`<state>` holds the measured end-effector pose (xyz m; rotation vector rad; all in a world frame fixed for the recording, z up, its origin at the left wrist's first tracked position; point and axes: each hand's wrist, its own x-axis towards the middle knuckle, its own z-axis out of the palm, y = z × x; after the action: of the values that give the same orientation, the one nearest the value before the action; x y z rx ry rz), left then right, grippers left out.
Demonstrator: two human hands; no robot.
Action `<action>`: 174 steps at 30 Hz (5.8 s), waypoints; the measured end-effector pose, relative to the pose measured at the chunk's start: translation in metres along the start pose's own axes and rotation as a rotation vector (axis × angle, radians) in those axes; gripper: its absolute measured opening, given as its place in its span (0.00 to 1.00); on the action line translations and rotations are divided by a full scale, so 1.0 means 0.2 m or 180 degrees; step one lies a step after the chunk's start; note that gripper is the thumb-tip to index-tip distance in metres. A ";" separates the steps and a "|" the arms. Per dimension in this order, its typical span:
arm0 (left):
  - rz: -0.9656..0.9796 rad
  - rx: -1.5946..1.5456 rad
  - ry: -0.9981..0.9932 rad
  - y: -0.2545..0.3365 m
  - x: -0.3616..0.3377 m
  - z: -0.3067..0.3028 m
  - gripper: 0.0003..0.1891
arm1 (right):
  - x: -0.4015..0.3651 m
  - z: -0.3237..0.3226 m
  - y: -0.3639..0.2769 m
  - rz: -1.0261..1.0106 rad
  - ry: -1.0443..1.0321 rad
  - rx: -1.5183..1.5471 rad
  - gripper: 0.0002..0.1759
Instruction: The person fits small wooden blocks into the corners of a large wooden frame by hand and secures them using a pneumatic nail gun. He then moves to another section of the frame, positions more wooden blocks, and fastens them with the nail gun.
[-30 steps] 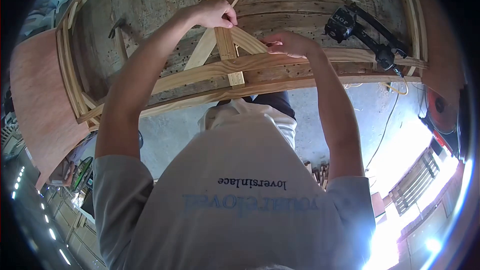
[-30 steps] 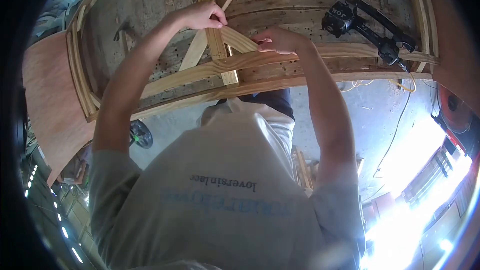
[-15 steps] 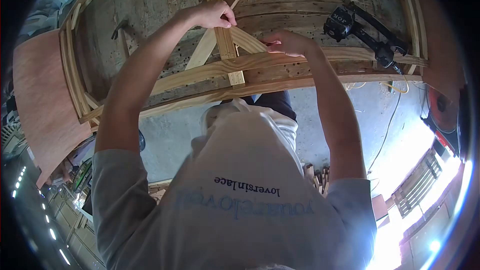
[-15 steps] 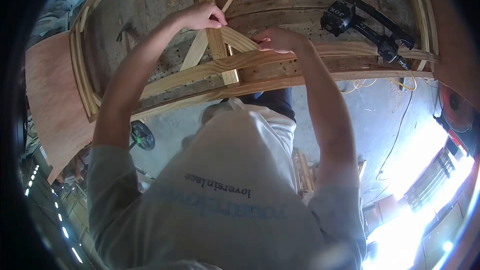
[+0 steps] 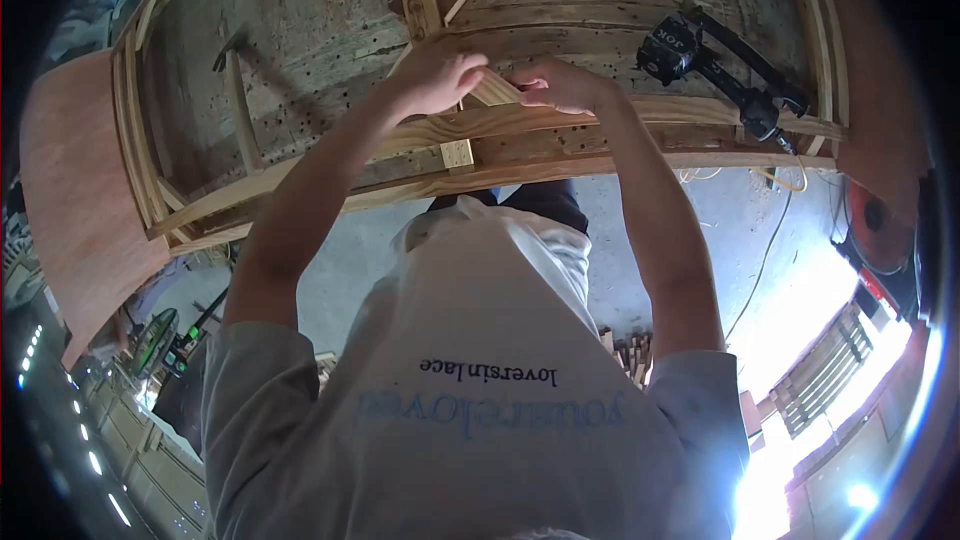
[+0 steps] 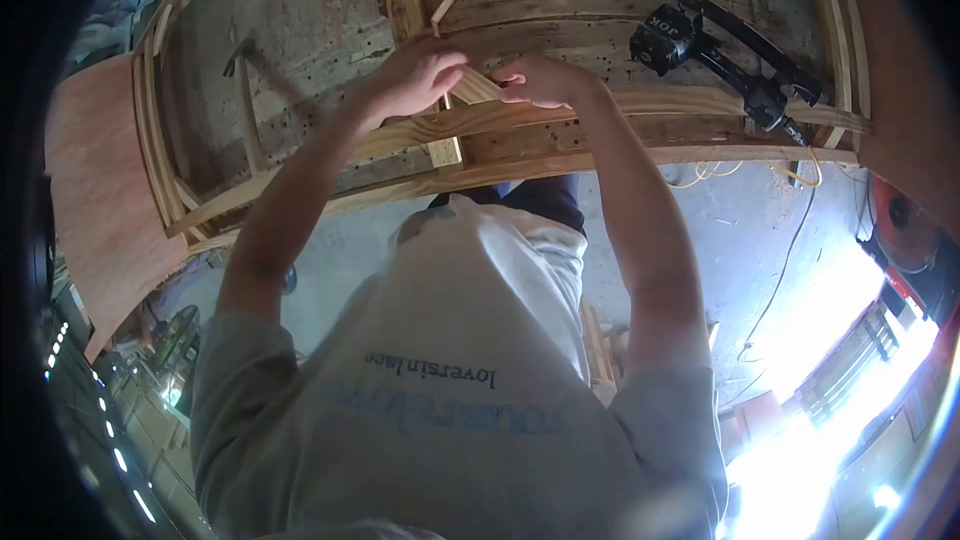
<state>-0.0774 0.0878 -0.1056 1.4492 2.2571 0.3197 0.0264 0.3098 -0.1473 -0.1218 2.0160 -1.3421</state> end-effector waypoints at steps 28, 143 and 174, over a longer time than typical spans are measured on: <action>-0.0062 -0.0097 0.0981 0.17 0.02 0.09 0.19 | -0.98 -0.77 0.35 0.1501 0.1923 -0.2595 0.40; -0.2619 -0.0240 0.2656 0.13 -0.28 0.27 0.23 | -0.18 -0.36 -0.01 0.0510 -0.0806 0.4474 0.28; -0.2603 -0.0120 0.2787 0.12 -0.29 0.31 0.21 | -0.47 -0.50 -0.09 0.0710 0.0288 0.4034 0.26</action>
<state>-0.0076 0.0430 -0.1355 0.2255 3.2376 0.8124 0.0326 0.4203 -0.0642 0.7125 0.8784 -2.1967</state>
